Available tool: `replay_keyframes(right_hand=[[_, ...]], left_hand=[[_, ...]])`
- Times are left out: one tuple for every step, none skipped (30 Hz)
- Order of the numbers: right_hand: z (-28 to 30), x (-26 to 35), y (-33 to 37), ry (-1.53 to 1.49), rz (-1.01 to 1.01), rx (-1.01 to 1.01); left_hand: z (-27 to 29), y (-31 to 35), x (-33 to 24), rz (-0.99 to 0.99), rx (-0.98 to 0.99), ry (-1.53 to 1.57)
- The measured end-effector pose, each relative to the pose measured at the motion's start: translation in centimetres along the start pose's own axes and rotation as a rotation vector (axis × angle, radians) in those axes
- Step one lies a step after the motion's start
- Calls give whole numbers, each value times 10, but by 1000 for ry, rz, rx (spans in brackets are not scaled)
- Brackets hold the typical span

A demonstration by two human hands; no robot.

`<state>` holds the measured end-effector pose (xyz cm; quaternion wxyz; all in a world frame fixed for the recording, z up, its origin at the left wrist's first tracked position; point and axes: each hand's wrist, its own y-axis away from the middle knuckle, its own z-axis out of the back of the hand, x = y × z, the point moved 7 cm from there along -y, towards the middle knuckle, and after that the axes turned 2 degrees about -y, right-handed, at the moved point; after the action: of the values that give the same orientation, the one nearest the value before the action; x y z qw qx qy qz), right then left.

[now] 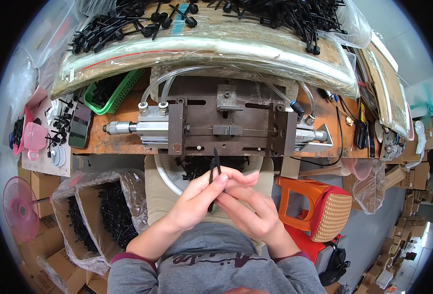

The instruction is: Sorting and packaging small black plastic components using a pneumatic assembly or sorting fixture.

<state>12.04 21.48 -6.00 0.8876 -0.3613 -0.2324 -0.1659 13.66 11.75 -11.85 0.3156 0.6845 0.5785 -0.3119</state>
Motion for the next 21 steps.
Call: replay_keyframes(right_hand=[[3,-3,-1,-20,-23,-40],[5,-7,-3,-41,-45,-81],[7,-10,-5,-62,-67,-121],[8,-18,-6,-51,-135,-103],[7,-22,-9,-46,-128,-98],[5,-28,-13,-40,-122,-93],[3,-32,-16,-37,-116,-88],[0,-32,-18,53,-80,-35],[-2,-33,-20,111,-76,-38],[-6,-33,-23,168,-69,-40],[-9,-32,-25,225,-63,-43],[-11,-32,-27,269,-61,-35],[-13,-32,-28,313,-59,-26],[-15,-33,-29,358,-58,-17],[-16,-34,-30,381,-63,-13],[-16,-35,-32,402,-67,-9],[-16,-36,-33,424,-72,-4],[-17,-36,-34,434,-79,10],[-17,-35,-35,444,-87,24],[-18,-35,-36,455,-95,38],[-18,-36,-36,461,-98,39]], left_hand=[[3,1,-3,-38,-63,-127],[5,4,-8,-76,-127,-254],[7,6,-13,-114,-192,-381],[14,7,-19,-251,-239,-542],[20,12,-27,-277,-354,-653],[25,18,-30,-275,-406,-618],[30,26,-31,-270,-458,-583],[31,31,-31,-283,-435,-608],[32,35,-32,-295,-411,-632],[32,37,-33,-309,-389,-656],[34,37,-31,-260,-368,-529],[34,36,-31,-212,-345,-402],[32,35,-31,-163,-322,-274],[29,35,-34,-133,-321,-276],[24,34,-38,-103,-319,-279],[20,34,-41,-74,-319,-281],[16,34,-45,-109,-270,-292],[13,34,-49,-144,-221,-304],[11,35,-53,-179,-171,-315],[10,34,-54,-146,-117,-291],[11,34,-56,-142,-150,-280]])
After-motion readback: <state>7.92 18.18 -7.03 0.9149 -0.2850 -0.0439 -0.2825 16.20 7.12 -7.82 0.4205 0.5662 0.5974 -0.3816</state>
